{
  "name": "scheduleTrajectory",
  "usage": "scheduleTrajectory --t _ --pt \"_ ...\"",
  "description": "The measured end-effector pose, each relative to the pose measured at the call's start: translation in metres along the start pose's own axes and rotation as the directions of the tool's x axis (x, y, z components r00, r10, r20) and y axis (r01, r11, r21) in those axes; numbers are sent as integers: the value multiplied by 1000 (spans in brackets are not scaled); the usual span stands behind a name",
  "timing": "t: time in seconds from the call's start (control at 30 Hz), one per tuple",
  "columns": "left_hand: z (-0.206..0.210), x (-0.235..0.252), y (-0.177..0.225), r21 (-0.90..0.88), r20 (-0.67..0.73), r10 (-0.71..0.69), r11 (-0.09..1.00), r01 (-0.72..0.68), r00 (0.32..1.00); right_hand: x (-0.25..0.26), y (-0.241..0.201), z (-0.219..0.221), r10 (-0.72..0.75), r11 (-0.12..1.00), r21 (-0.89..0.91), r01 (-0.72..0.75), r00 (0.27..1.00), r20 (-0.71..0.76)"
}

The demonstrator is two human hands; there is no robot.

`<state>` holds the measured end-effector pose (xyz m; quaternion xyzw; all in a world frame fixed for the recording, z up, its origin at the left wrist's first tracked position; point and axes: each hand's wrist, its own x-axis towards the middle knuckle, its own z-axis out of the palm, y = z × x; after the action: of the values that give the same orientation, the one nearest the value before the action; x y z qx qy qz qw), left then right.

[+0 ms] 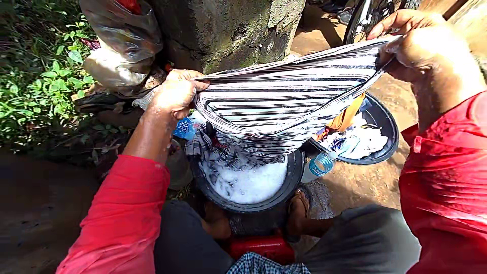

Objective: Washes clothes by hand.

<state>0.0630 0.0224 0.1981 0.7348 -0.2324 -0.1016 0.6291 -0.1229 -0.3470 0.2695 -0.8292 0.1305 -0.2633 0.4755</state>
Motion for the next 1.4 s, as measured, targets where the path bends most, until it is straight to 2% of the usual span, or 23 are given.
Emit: scheduleTrajectory --t 0.07,0.1,0.13,0.17,0.2,0.23,0.3,0.37,0.43,0.5,0.57,0.67,0.73,0.83,0.9,0.97,1.03,1.1,1.17,1.23,1.27,1.33,1.4 --pt "14 -10 -27 -86 158 16 996 -2 987 5 15 20 6 1000 -28 -9 996 -94" --pt "26 -17 -49 0 303 -21 1000 22 953 6 32 38 6 991 -133 -22 993 -121" --pt "42 -24 -72 114 434 -93 992 48 896 3 52 56 18 954 -298 -36 998 -63" --pt "58 -30 -93 230 513 -171 972 57 841 -4 71 77 72 909 -417 -30 994 85" --pt "72 -35 -110 315 544 -212 948 37 812 -11 92 100 100 910 -413 19 959 265" --pt "80 -36 -121 361 558 -229 932 15 797 -21 107 124 98 945 -323 45 905 414" --pt "90 -41 -135 352 517 -218 936 27 828 -39 146 177 -35 999 54 3 805 592" --pt "92 -43 -143 243 432 -207 964 108 878 -69 177 225 -157 957 290 -30 786 598" --pt "82 -43 -143 126 381 -213 976 178 900 -82 193 249 -185 940 338 -45 765 617" --pt "70 -50 -136 138 319 -233 971 198 919 -86 203 247 -171 936 343 -83 743 647" --pt "63 -58 -127 321 190 -222 935 153 956 -90 208 230 -135 922 356 -153 736 664" --pt "62 -65 -133 451 105 -96 892 39 990 -93 220 213 -226 892 450 -51 811 539" --pt "69 -67 -141 320 56 -98 944 75 994 -89 217 212 -241 896 445 1 841 484" --pt "78 -64 -144 12 28 -200 980 200 979 -78 182 202 -191 947 321 20 838 510" --pt "79 -66 -141 -31 136 -204 977 210 970 -72 169 196 -192 961 268 62 850 491" --pt "76 -67 -143 32 335 -200 979 201 921 -67 164 193 -223 963 238 124 864 451" --pt "78 -67 -149 17 406 -210 975 222 889 -61 164 190 -233 964 224 145 867 440" --pt "79 -67 -155 -146 376 -139 968 206 916 -58 166 185 -239 966 207 157 850 470" --pt "83 -67 -156 -308 306 -91 932 189 948 -56 170 176 -210 975 63 215 779 590" --pt "93 -68 -155 -420 207 -118 886 197 971 -56 181 172 -145 962 -68 263 708 691" --pt "100 -70 -155 -479 151 -153 853 208 977 -55 191 169 -131 969 -65 240 714 688" --pt "116 -75 -161 -619 65 -265 745 247 962 -56 219 163 -202 976 181 120 803 560" --pt "138 -75 -169 -696 27 -396 652 302 918 -61 232 177 -309 794 604 69 902 303"
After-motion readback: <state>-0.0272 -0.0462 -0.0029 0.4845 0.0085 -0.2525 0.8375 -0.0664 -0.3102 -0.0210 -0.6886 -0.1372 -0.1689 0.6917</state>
